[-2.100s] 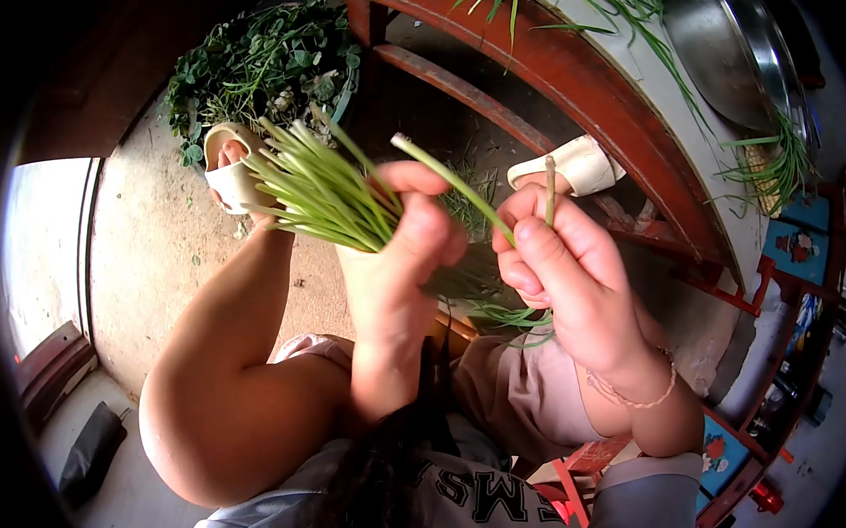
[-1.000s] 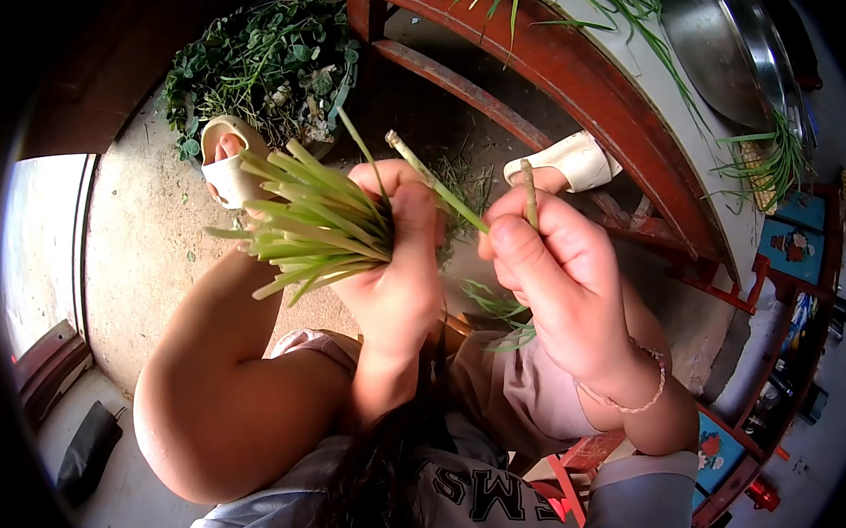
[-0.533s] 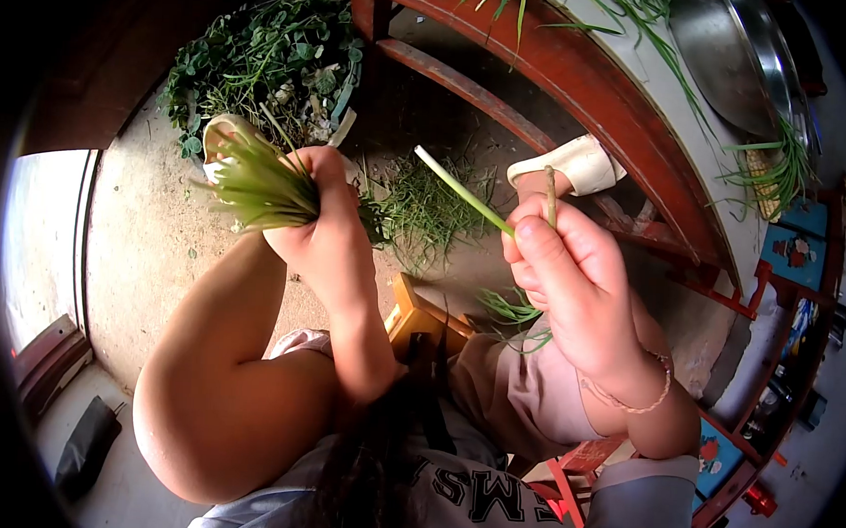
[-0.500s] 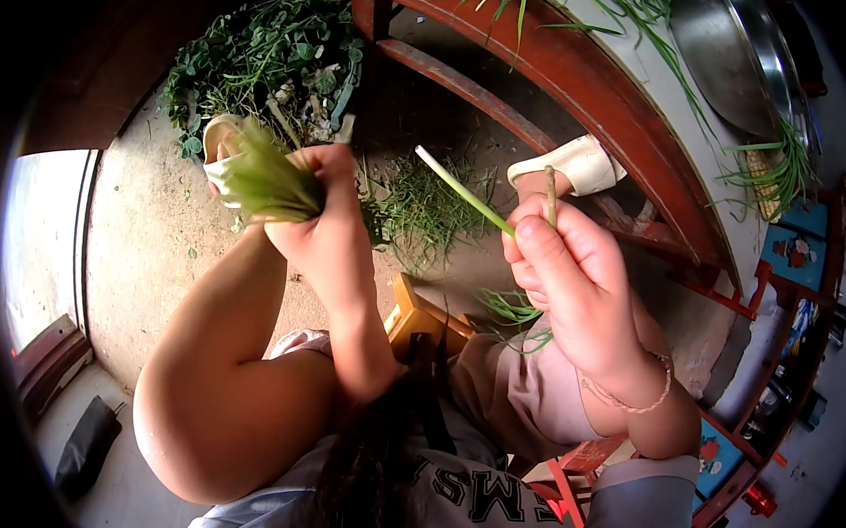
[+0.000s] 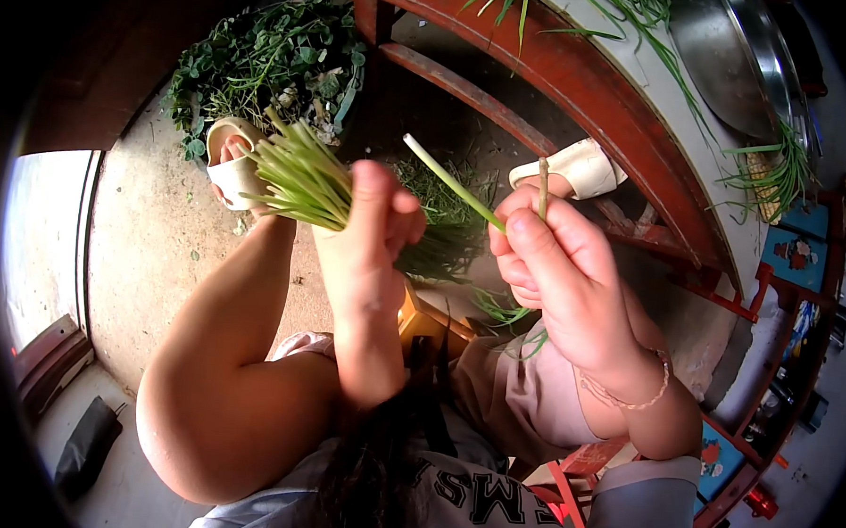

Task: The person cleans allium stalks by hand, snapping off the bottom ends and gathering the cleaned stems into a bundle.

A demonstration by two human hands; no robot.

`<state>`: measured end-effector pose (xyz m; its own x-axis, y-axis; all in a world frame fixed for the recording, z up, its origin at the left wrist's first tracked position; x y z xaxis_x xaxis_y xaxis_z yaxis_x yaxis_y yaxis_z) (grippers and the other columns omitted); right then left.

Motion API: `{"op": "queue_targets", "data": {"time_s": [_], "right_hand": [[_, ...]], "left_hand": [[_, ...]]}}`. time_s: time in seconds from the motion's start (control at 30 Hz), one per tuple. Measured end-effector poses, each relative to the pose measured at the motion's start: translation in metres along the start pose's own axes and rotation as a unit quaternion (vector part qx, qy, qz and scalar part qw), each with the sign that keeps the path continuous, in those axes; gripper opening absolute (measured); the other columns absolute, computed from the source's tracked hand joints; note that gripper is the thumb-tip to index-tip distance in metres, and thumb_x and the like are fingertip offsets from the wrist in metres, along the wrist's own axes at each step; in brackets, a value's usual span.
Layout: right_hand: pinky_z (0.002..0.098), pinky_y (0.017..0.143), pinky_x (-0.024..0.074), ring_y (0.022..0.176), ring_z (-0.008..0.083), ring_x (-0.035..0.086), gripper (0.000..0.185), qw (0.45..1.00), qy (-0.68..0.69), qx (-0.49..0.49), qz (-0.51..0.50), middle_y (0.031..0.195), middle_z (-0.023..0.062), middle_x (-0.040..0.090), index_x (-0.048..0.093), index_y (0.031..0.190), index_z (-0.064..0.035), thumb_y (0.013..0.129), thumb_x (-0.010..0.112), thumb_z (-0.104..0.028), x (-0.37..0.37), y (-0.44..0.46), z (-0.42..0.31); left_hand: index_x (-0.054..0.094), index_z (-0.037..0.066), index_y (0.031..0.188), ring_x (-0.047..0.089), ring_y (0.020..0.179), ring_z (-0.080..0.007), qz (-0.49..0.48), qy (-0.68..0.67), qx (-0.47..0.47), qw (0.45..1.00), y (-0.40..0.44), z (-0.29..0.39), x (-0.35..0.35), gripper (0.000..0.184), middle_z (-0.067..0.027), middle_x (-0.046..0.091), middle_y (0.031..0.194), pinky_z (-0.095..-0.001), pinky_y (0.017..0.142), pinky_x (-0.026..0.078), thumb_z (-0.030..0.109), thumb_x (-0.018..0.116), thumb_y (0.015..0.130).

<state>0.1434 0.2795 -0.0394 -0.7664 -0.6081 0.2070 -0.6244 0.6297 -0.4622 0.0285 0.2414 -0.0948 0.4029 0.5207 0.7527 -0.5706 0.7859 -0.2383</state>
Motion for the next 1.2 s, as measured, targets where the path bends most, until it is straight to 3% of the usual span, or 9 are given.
{"op": "queue_targets", "data": {"time_s": [0.07, 0.13, 0.2, 0.37, 0.53, 0.63, 0.97, 1.03, 1.2], "right_hand": [[0.014, 0.041, 0.0208, 0.049, 0.0008, 0.027, 0.018, 1.0, 0.012, 0.002, 0.002, 0.061, -0.0039, 0.033, 0.043, 0.077, -0.0046, 0.087, 0.037, -0.019, 0.003, 0.002, 0.001], [0.0142, 0.041, 0.0212, 0.049, 0.0012, 0.027, 0.02, 1.0, 0.023, 0.003, 0.003, 0.061, -0.0037, 0.033, 0.043, 0.077, -0.0045, 0.087, 0.037, -0.02, 0.001, 0.004, 0.001], [0.0134, 0.051, 0.0291, 0.056, 0.0012, 0.033, 0.017, 0.99, 0.114, 0.045, -0.068, 0.067, -0.0031, 0.044, 0.046, 0.077, -0.0049, 0.087, 0.039, -0.018, 0.009, 0.004, 0.007], [0.0142, 0.052, 0.0306, 0.057, 0.0015, 0.034, 0.017, 0.994, 0.076, 0.037, -0.064, 0.069, -0.0029, 0.044, 0.046, 0.079, -0.0049, 0.087, 0.039, -0.019, 0.011, 0.005, 0.013], [0.0145, 0.053, 0.0313, 0.059, 0.0019, 0.035, 0.017, 0.995, 0.033, 0.01, -0.09, 0.07, -0.0031, 0.043, 0.046, 0.081, -0.0039, 0.088, 0.037, -0.017, 0.018, 0.005, 0.01], [0.015, 0.053, 0.0309, 0.059, 0.0023, 0.034, 0.017, 0.996, 0.024, 0.015, -0.086, 0.069, -0.0034, 0.041, 0.045, 0.08, -0.0038, 0.088, 0.037, -0.016, 0.019, 0.006, 0.01], [0.017, 0.057, 0.0342, 0.063, 0.0049, 0.042, 0.017, 0.992, -0.105, 0.002, -0.068, 0.07, 0.0003, 0.048, 0.05, 0.08, 0.0, 0.086, 0.039, -0.012, 0.013, 0.006, 0.014], [0.0191, 0.059, 0.0367, 0.064, 0.0092, 0.046, 0.016, 0.961, -0.232, -0.154, -0.004, 0.073, 0.0032, 0.051, 0.051, 0.08, 0.0017, 0.084, 0.04, -0.009, 0.008, 0.005, -0.011], [0.0182, 0.053, 0.0354, 0.056, 0.0085, 0.044, 0.012, 0.943, -0.185, -0.262, 0.085, 0.074, 0.0033, 0.051, 0.054, 0.081, -0.0002, 0.082, 0.043, -0.005, -0.017, 0.003, -0.045]], "left_hand": [[0.056, -0.002, 0.082, 0.04, 0.047, -0.0069, 0.046, 0.134, 0.013, 0.99, -0.006, 0.004, 0.008, 0.018, -0.0021, 0.049, 0.062, -0.0187, 0.042, 0.031, 0.015, 0.059, 0.075], [0.056, -0.002, 0.085, 0.041, 0.049, -0.0068, 0.006, 0.132, 0.023, 0.991, -0.008, 0.005, 0.014, 0.021, -0.0023, 0.051, 0.066, -0.018, 0.044, 0.032, 0.014, 0.062, 0.072], [0.056, -0.002, 0.085, 0.042, 0.05, -0.0068, 0.005, 0.085, 0.014, 0.996, -0.011, 0.01, 0.02, 0.023, -0.0028, 0.051, 0.068, -0.0178, 0.045, 0.033, 0.013, 0.063, 0.071], [0.055, -0.004, 0.087, 0.048, 0.064, -0.0101, -0.039, 0.063, 0.048, 0.996, -0.021, 0.025, 0.035, 0.026, -0.0069, 0.052, 0.085, -0.0174, 0.055, 0.038, 0.014, 0.063, 0.07], [0.053, -0.005, 0.088, 0.055, 0.069, -0.018, -0.072, 0.0, 0.038, 0.997, -0.03, 0.025, 0.039, 0.025, -0.0121, 0.054, 0.084, -0.0281, 0.06, 0.047, 0.012, 0.061, 0.072], [0.052, -0.005, 0.089, 0.056, 0.069, -0.0214, -0.093, -0.062, 0.044, 0.993, -0.031, 0.025, 0.043, 0.025, -0.0148, 0.056, 0.079, -0.0318, 0.054, 0.05, 0.014, 0.058, 0.075], [0.052, -0.005, 0.086, 0.055, 0.065, -0.0185, -0.099, 0.037, 0.021, 0.994, -0.03, 0.032, 0.047, 0.021, -0.0136, 0.057, 0.074, -0.0277, 0.055, 0.048, 0.014, 0.052, 0.079], [0.053, -0.005, 0.085, 0.055, 0.063, -0.0177, -0.114, 0.057, 0.061, 0.99, -0.028, 0.036, 0.048, 0.019, -0.0129, 0.057, 0.073, -0.0269, 0.056, 0.047, 0.013, 0.053, 0.079], [0.054, -0.005, 0.082, 0.055, 0.061, -0.016, -0.11, 0.05, 0.09, 0.989, -0.032, 0.036, 0.051, 0.014, -0.0109, 0.057, 0.071, -0.0257, 0.06, 0.046, 0.009, 0.054, 0.077]]}}
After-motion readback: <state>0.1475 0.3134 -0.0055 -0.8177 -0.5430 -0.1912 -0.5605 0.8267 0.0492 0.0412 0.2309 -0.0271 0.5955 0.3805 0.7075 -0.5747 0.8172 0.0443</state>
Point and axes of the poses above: each hand's wrist, its own y-axis towards the middle knuckle, its own x-axis out of the palm, z = x × y, the point moved 10 cm from there along y, towards the middle knuckle
